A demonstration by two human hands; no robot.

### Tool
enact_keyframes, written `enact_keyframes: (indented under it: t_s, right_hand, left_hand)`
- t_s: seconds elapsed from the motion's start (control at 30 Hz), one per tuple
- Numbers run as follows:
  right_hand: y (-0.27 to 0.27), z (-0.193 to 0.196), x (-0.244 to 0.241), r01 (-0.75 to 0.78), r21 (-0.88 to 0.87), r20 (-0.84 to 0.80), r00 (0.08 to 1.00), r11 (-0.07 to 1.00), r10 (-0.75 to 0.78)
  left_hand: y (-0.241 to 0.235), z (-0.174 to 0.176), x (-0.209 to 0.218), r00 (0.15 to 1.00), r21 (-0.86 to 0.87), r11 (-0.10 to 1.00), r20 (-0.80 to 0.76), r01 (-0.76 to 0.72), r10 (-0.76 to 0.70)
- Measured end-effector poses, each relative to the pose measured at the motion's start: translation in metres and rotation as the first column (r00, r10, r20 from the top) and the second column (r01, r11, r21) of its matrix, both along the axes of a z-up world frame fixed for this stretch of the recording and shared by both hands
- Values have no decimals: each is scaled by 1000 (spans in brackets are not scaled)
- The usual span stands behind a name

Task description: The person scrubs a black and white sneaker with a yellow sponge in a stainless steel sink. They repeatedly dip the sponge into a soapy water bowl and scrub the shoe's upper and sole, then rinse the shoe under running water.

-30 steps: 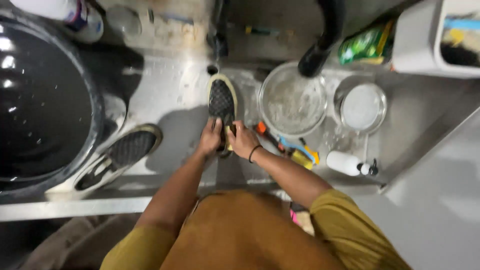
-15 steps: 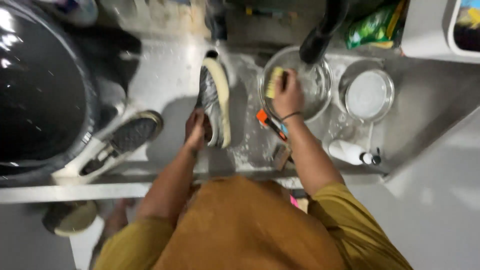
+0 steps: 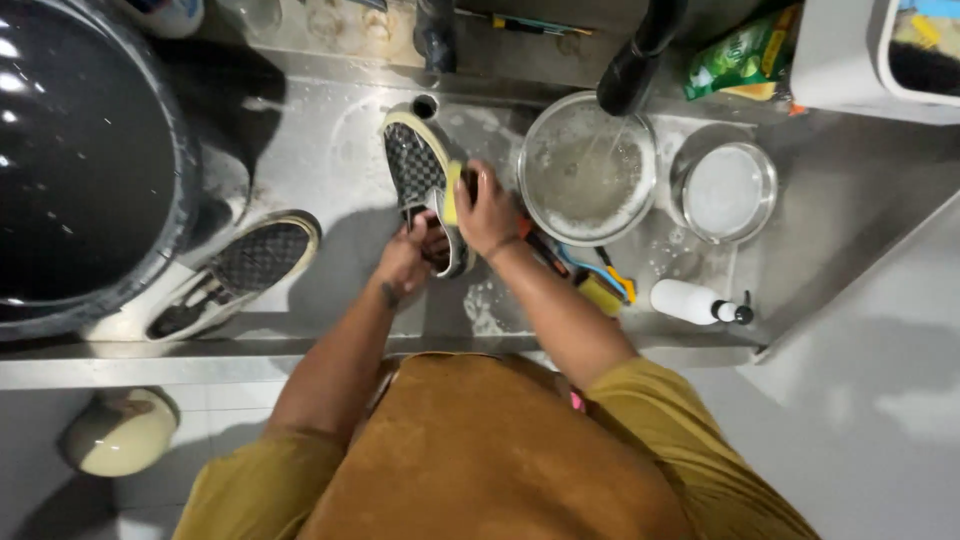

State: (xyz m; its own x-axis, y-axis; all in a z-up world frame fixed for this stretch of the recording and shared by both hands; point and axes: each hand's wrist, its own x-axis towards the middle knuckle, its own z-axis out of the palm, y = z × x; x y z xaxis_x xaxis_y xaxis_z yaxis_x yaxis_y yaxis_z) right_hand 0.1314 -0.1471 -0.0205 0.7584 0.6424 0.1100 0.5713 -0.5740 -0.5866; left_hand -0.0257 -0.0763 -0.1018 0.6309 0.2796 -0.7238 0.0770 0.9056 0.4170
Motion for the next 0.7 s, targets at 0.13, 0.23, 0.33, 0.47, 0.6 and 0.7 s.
enact_keyframes:
  t_s: [0.13,0.23,0.33,0.47,0.6,0.7]
  right_hand:
    - [-38,9,-55,-266,-364,-249,951,893,182]
    - [-15,9,-15,-456,-331,-264,885,826,383]
    - [-18,-20,-18,-144,-144,61,986,979,154]
    - [-27,37,-22,-490,-367,-311,866,791,393]
    - [4,-4,13,-258,-326,-191,960,910,204]
    - [-50,-1,-10,-544,-389,-285,838,743,465]
  left_hand:
    - [-14,-22,-18,981,70,996,-189,61,-47]
    - [-1,-18,-9,970,39,999,-243,13,-3]
    - [-22,-28,-6,982,105,994,-186,-2,21]
    - [-13,-19,4,984,141,990,-179,-3,29]
    - [-13,4,18,975,320,931,-192,173,-116]
    - [-19,-19,29,995,186,980,-61,-63,76]
